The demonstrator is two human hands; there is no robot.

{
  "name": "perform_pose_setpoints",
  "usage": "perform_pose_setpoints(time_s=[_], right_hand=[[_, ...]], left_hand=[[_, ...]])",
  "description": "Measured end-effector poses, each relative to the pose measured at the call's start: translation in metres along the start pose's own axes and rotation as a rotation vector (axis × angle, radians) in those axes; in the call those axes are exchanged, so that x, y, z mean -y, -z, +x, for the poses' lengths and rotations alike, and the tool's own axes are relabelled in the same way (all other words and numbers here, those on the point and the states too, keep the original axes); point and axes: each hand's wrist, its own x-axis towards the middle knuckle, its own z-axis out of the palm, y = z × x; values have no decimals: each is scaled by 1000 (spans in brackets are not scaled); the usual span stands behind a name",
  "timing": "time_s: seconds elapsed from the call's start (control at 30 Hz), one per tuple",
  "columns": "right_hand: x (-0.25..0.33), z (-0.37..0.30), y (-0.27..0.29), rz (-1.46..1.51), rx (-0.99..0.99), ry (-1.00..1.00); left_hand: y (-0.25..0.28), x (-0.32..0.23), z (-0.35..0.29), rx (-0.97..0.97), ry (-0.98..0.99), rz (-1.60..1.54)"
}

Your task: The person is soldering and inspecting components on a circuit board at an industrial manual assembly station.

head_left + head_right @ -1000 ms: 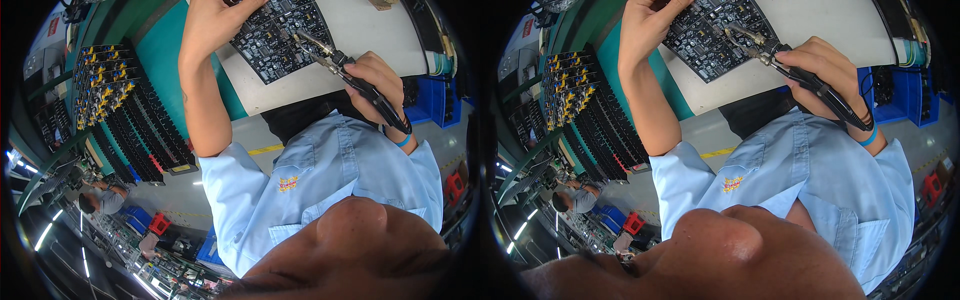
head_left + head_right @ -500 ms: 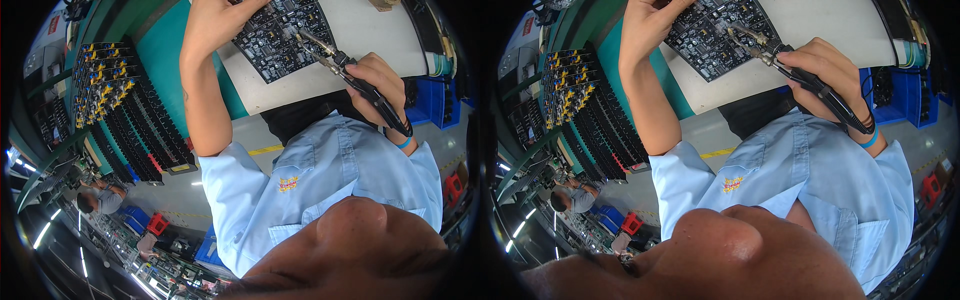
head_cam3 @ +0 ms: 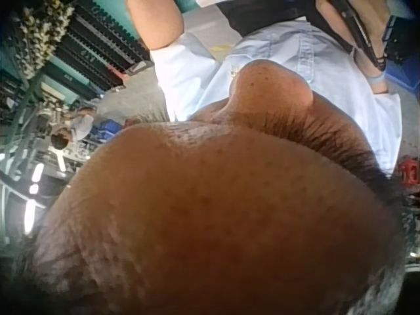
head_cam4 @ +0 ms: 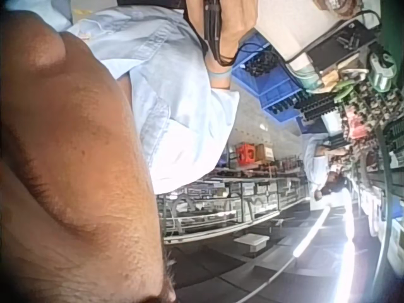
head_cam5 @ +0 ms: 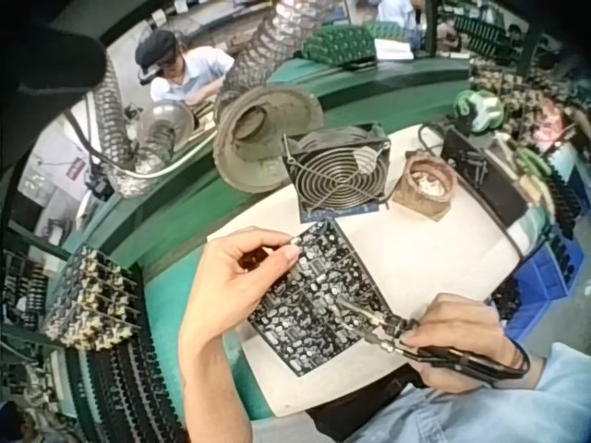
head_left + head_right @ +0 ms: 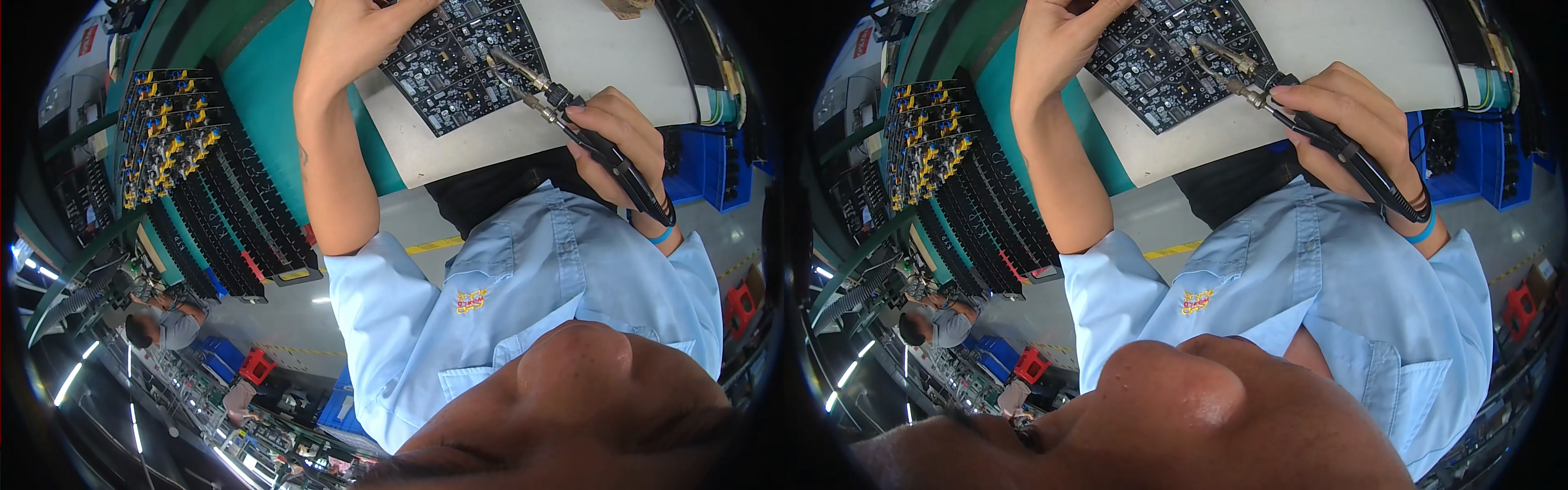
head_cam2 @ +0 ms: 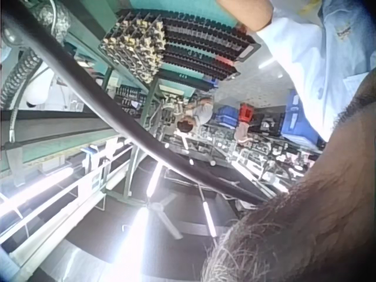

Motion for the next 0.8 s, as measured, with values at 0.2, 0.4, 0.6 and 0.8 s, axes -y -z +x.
perform_pose_setpoints(time_s=[0.2,0.4,0.6,0.8], right_hand=[[-1,-1,3,-4,-18,19],[-10,-4,16,1,-63,16],[-24,-17,44,-96,-194,-148],[-51,-27,48,-407,-600,-233]], left_hand=[[0,-1,0,-6,0,-30],[-4,-1,1,-33,-16,-103],[-3,4,3,-33,-26,-52],[-4,9,1,-28,104,-126]])
